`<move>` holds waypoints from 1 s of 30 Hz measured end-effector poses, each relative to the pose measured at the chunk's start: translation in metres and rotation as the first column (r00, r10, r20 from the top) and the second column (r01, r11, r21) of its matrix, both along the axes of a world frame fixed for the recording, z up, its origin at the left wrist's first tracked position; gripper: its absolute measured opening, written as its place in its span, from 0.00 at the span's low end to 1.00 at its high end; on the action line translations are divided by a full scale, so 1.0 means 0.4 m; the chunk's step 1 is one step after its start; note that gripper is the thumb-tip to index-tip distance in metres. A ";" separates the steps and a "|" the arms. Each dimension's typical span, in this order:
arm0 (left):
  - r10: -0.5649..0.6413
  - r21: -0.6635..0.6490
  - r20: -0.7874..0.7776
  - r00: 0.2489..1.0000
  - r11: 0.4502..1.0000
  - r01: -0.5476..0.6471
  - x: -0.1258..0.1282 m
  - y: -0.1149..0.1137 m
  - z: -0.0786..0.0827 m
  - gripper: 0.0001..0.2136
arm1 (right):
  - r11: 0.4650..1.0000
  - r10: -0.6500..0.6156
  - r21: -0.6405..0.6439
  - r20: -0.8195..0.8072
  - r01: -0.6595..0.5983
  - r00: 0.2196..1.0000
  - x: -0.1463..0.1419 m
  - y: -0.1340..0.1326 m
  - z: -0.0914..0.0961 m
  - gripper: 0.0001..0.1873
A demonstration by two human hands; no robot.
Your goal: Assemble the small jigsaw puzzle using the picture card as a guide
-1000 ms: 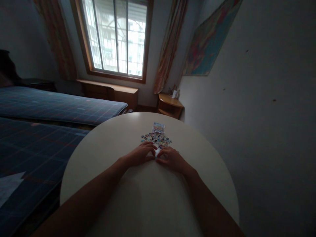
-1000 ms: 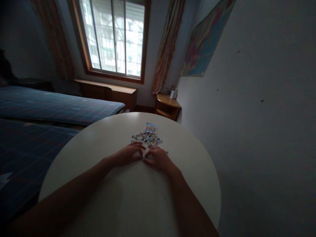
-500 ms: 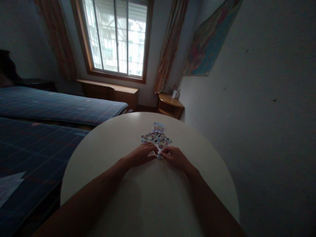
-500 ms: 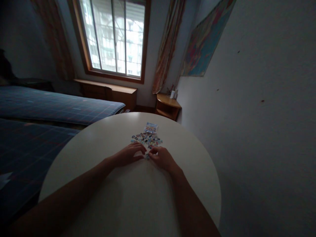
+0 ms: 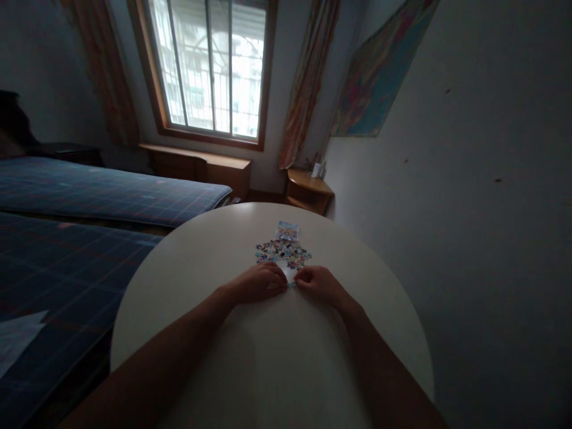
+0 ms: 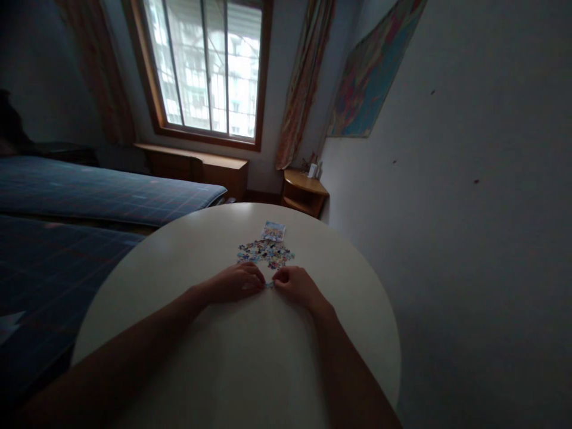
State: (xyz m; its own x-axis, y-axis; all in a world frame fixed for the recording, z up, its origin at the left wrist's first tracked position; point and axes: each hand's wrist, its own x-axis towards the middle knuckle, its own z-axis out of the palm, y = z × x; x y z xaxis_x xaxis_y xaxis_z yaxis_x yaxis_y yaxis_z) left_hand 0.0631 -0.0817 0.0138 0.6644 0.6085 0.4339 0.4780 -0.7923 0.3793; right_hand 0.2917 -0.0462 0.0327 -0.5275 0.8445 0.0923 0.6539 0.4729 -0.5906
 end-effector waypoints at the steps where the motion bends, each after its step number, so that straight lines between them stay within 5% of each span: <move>1: 0.003 -0.001 0.000 1.000 1.000 -0.003 0.000 -0.002 0.003 0.07 | 1.000 -0.001 0.000 0.003 0.001 1.000 0.000 0.000 0.000 0.10; 17: 0.018 -0.023 -0.003 1.000 1.000 -0.018 0.004 -0.004 0.004 0.07 | 0.994 -0.060 0.099 0.103 0.050 0.993 -0.023 -0.017 0.008 0.07; 30: 0.056 -0.008 0.028 0.998 0.998 -0.056 -0.003 0.000 0.000 0.06 | 0.997 0.030 0.072 0.071 -0.035 0.997 -0.011 -0.012 0.001 0.07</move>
